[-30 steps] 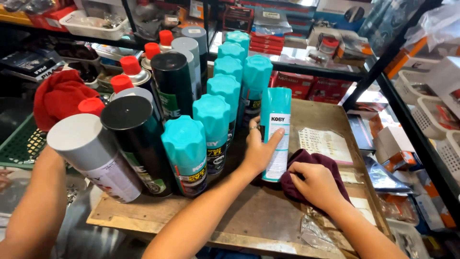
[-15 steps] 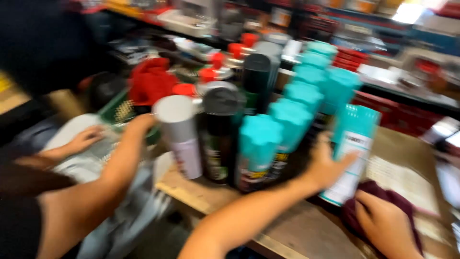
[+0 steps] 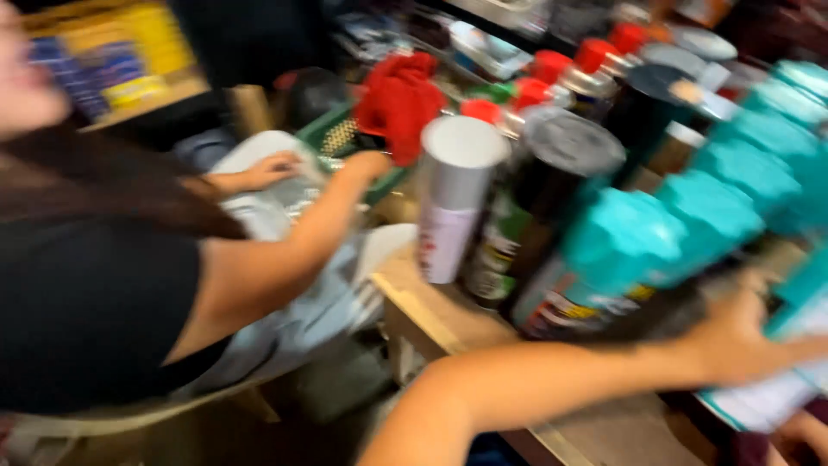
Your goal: The recorder is wiping down various spray cans with a cloth and organizing them on a workbench.
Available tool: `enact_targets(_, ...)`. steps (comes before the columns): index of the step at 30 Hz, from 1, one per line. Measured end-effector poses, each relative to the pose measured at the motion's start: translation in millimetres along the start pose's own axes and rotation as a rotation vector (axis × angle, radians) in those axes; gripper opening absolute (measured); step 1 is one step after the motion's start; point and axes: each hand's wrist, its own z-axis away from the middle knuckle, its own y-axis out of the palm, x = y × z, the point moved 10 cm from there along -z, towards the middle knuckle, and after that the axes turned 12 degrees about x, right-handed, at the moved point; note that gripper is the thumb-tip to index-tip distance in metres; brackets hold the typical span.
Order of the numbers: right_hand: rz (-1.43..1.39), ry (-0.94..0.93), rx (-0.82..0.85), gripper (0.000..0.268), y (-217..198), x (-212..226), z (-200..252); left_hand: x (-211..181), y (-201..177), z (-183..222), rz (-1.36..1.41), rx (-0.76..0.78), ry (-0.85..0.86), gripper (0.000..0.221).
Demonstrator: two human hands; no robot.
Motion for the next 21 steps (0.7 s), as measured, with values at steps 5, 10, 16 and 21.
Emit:
enact_targets(5,0.201,0.216,-0.123,0.019,-38.8,222.3,79.0,-26.4,-13.4,-2.2,-0.097,-0.101,0.006,0.086)
enact_targets(10,-0.029,0.200,-0.132,0.010,-45.5,228.4,76.5,-24.4,-11.9,-3.9,-0.210,-0.062,-0.051,0.082)
enact_targets(16,-0.030,0.099,-0.146,0.013,-49.1,241.6,78.4,-36.0,-9.1,-4.1,-0.179,-0.034,0.013,0.072)
enact_targets(21,-0.061,-0.130,-0.235,0.010,-50.5,236.0,86.9,-20.0,0.5,-3.7,-0.110,0.066,-0.214,0.082)
